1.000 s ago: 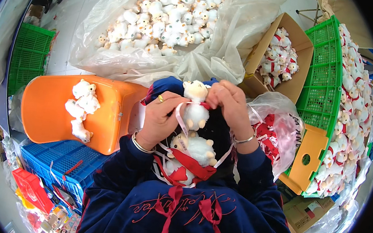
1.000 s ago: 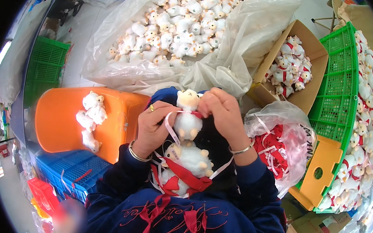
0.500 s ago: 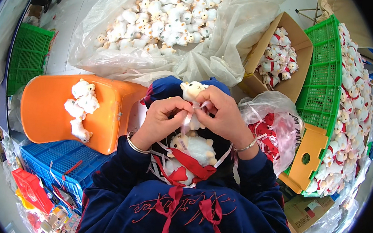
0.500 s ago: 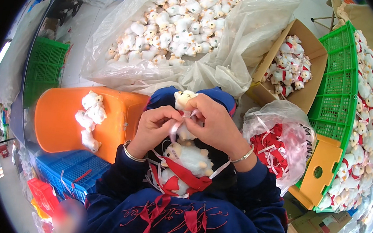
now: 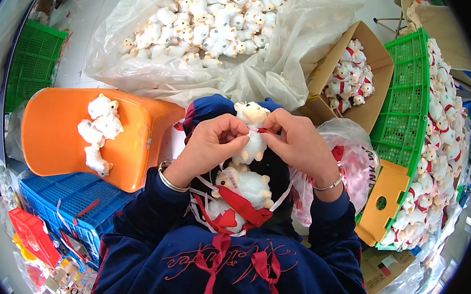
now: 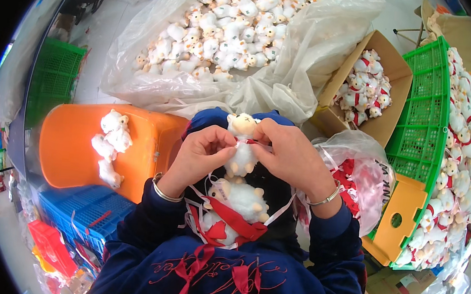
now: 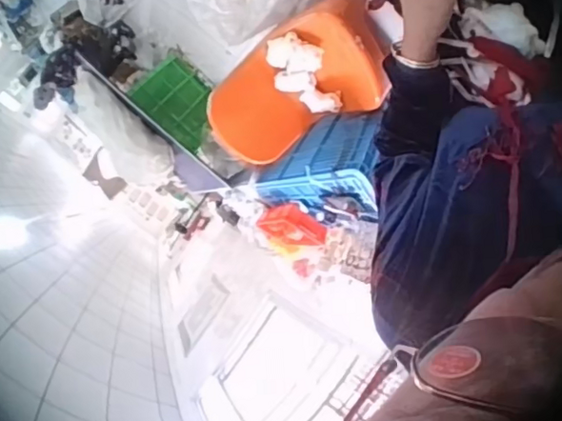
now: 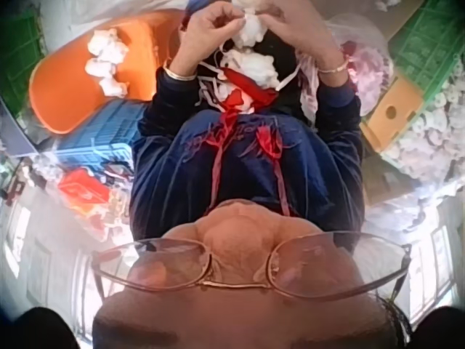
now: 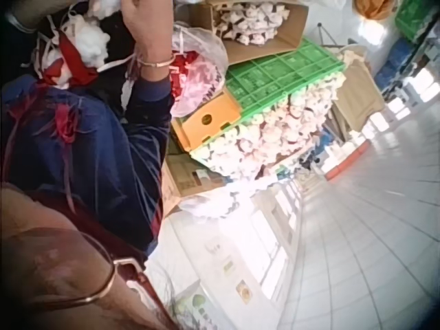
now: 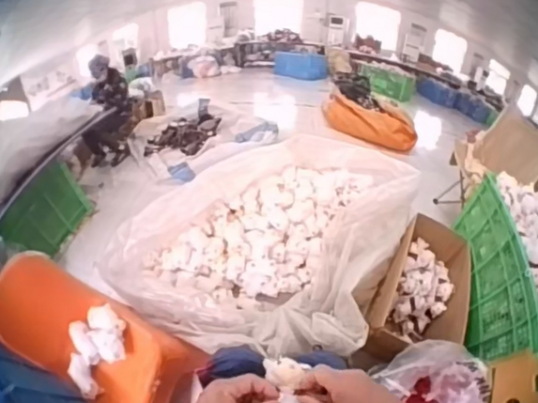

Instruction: The person sits on the floor and ties pink ribbons around the necks of small white stuffed toys. They pick up each toy, wrap the ribbon, and tie a knot before placing the finished toy on an orange chair.

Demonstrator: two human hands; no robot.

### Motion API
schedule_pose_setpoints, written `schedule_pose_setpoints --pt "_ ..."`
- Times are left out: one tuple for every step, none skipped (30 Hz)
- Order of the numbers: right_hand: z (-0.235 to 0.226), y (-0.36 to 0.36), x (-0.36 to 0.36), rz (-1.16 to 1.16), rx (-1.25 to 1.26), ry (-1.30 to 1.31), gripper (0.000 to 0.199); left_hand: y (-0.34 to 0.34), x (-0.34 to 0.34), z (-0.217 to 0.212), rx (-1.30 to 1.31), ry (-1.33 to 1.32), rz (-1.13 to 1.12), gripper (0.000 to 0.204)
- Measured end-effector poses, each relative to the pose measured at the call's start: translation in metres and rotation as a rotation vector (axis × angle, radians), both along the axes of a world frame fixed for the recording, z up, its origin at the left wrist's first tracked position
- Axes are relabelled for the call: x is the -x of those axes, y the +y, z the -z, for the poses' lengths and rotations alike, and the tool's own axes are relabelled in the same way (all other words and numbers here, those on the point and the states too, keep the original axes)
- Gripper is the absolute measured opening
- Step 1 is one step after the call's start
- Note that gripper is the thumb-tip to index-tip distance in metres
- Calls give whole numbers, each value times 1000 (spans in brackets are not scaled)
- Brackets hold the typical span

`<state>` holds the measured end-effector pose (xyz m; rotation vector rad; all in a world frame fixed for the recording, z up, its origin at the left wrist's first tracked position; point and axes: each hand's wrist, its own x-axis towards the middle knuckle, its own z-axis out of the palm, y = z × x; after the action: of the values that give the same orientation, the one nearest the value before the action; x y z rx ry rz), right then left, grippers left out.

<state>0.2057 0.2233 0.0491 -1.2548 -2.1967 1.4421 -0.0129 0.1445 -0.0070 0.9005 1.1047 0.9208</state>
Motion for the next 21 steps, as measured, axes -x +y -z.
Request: schedule_pose_setpoints --pt "-1 1 0 -3 40 -20 13 1 -1 -1 5 -3 1 12" --pt "-1 3 0 -37 9 7 12 2 -1 -4 10 -6 2 13" --pt "-1 4 0 -70 -23 34 12 2 -2 -5 15 -9 3 14" --pt "-1 5 0 -104 -54 61 11 3 -3 -5 -1 3 -6 14" --pt "-1 7 1 -80 -30 84 11 3 -4 -6 -16 16 -16 14" --pt "-1 8 1 -56 -7 107 10 3 -5 -6 -32 29 -25 15" --pt "-2 9 2 -31 17 129 10 3 -4 -7 -21 33 -9 15" --pt "-3 10 3 -13 66 163 9 3 -4 -9 -9 35 8 16" --pt "-5 10 5 5 115 196 9 3 -4 -10 2 37 25 17" --pt "-5 10 6 24 164 229 8 3 -5 -9 -12 45 19 17" --pt "-2 10 4 -18 49 220 8 3 -6 -7 -25 52 11 17" --pt "6 10 1 -61 -66 210 7 3 -6 -7 -39 60 4 17" --pt "10 10 0 -103 -181 200 7 3 -6 -7 -30 45 5 17" --pt "9 9 0 -96 -200 193 7 2 -6 -7 -21 31 4 17" --pt "8 5 -1 -88 -219 187 7 1 -6 -6 -11 17 2 17" --pt "8 3 -1 -80 -238 181 8 1 -5 -6 -10 26 14 17" --pt "8 0 0 -67 -255 150 8 2 -3 -6 -9 33 29 18" --pt "8 -2 2 -53 -272 120 9 3 -2 -6 -8 40 45 18" --pt "9 -5 4 -40 -289 90 10 2 -3 -5 -11 43 45 18" --pt "11 -8 5 -30 -350 53 10 3 -3 -5 -14 48 46 18" --pt "15 -11 7 -21 -410 16 11 3 -3 -5 -18 53 47 18"
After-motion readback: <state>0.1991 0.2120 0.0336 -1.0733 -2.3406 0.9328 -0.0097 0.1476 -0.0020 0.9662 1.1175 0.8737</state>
